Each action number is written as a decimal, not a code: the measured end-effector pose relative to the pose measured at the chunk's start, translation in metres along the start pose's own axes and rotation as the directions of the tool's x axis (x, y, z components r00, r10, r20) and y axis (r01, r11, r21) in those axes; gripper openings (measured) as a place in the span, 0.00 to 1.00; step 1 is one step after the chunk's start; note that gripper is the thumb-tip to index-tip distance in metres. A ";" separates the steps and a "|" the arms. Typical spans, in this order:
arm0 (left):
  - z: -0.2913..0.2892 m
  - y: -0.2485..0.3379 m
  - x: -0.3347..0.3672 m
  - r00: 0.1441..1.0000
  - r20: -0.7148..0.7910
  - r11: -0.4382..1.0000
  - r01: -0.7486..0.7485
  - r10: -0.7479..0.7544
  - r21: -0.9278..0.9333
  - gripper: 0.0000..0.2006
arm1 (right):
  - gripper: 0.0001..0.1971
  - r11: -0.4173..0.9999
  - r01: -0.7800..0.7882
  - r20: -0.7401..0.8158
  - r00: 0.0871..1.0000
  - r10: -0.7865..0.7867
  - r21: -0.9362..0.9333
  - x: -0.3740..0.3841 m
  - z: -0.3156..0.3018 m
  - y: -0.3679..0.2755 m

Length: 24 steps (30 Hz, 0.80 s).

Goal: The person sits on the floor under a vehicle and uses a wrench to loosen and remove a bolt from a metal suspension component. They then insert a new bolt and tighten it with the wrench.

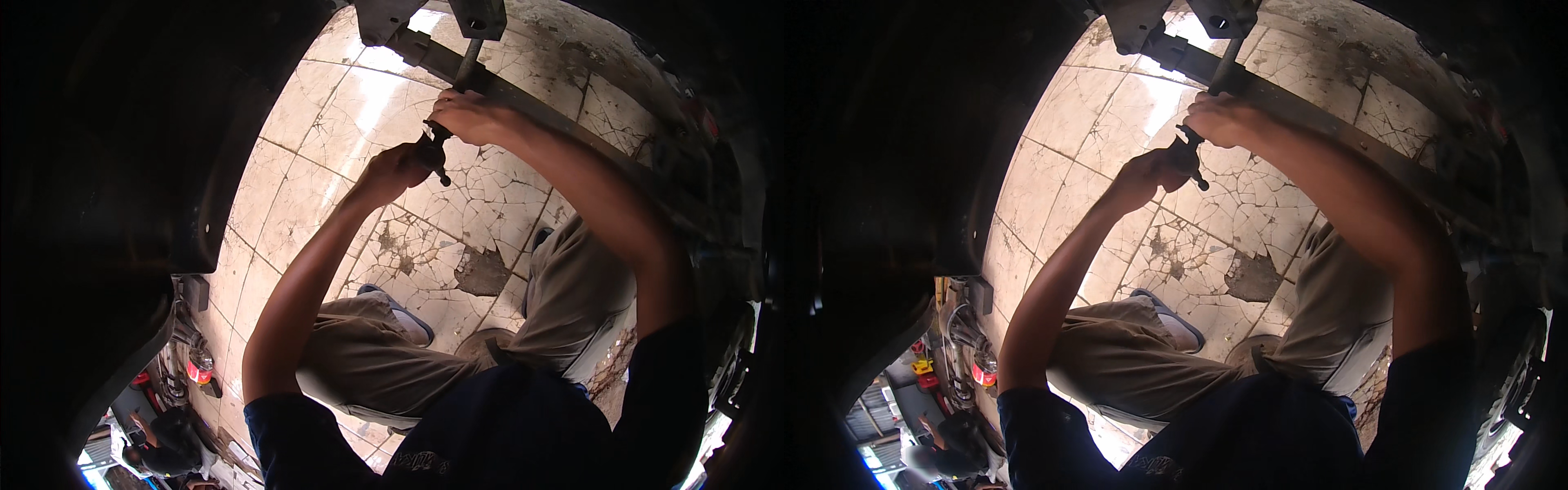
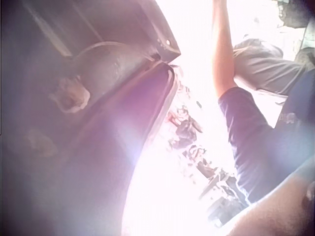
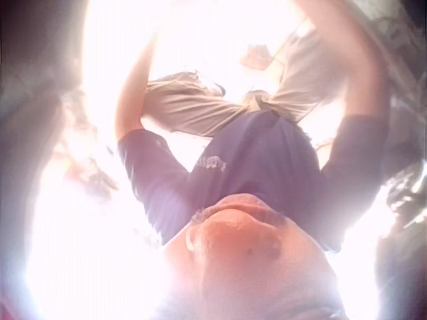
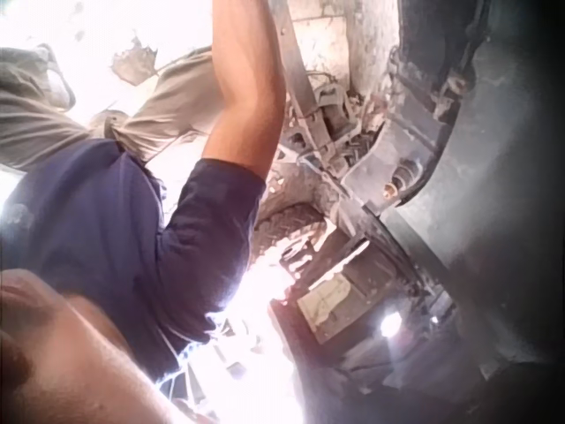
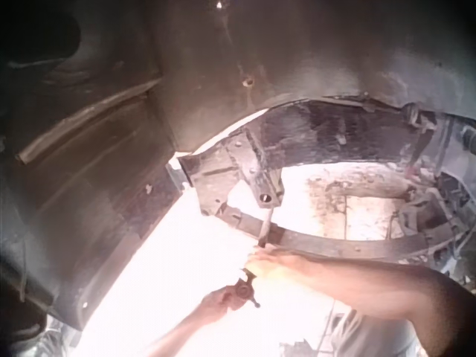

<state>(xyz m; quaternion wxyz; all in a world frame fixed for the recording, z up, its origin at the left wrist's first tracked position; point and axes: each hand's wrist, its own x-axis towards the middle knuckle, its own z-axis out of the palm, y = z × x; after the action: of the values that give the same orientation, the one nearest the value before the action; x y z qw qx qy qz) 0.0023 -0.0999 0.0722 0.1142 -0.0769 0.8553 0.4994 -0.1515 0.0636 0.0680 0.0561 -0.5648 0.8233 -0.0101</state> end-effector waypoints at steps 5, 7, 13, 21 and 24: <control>0.003 0.004 -0.002 0.973 -0.080 0.965 -0.227 0.217 -0.133 0.13 | 0.23 1.000 -0.017 0.061 0.998 0.018 -0.022 0.003 -0.003 -0.003; 0.004 -0.002 -0.002 0.967 -0.052 0.968 -0.250 0.250 0.003 0.14 | 0.23 1.000 -0.009 0.059 0.998 0.010 -0.022 0.002 -0.001 -0.005; 0.003 -0.009 0.004 0.978 -0.056 0.979 -0.199 0.202 0.049 0.12 | 0.23 0.999 -0.017 0.039 0.999 0.018 -0.029 0.003 -0.005 -0.007; 0.007 0.007 0.000 0.961 -0.082 0.950 -0.245 0.264 0.194 0.11 | 0.23 1.000 -0.012 0.014 1.000 0.012 -0.006 -0.005 -0.005 -0.001; 0.005 0.009 -0.004 0.962 -0.085 0.962 -0.249 0.259 0.112 0.11 | 0.23 1.000 -0.010 0.030 1.000 0.011 -0.026 -0.002 -0.006 -0.006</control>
<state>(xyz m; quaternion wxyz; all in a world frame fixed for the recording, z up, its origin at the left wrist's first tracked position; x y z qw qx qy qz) 0.0045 -0.0914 0.0782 0.0104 0.0148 0.8868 0.4619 -0.1459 0.0628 0.0749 0.0610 -0.5613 0.8253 0.0093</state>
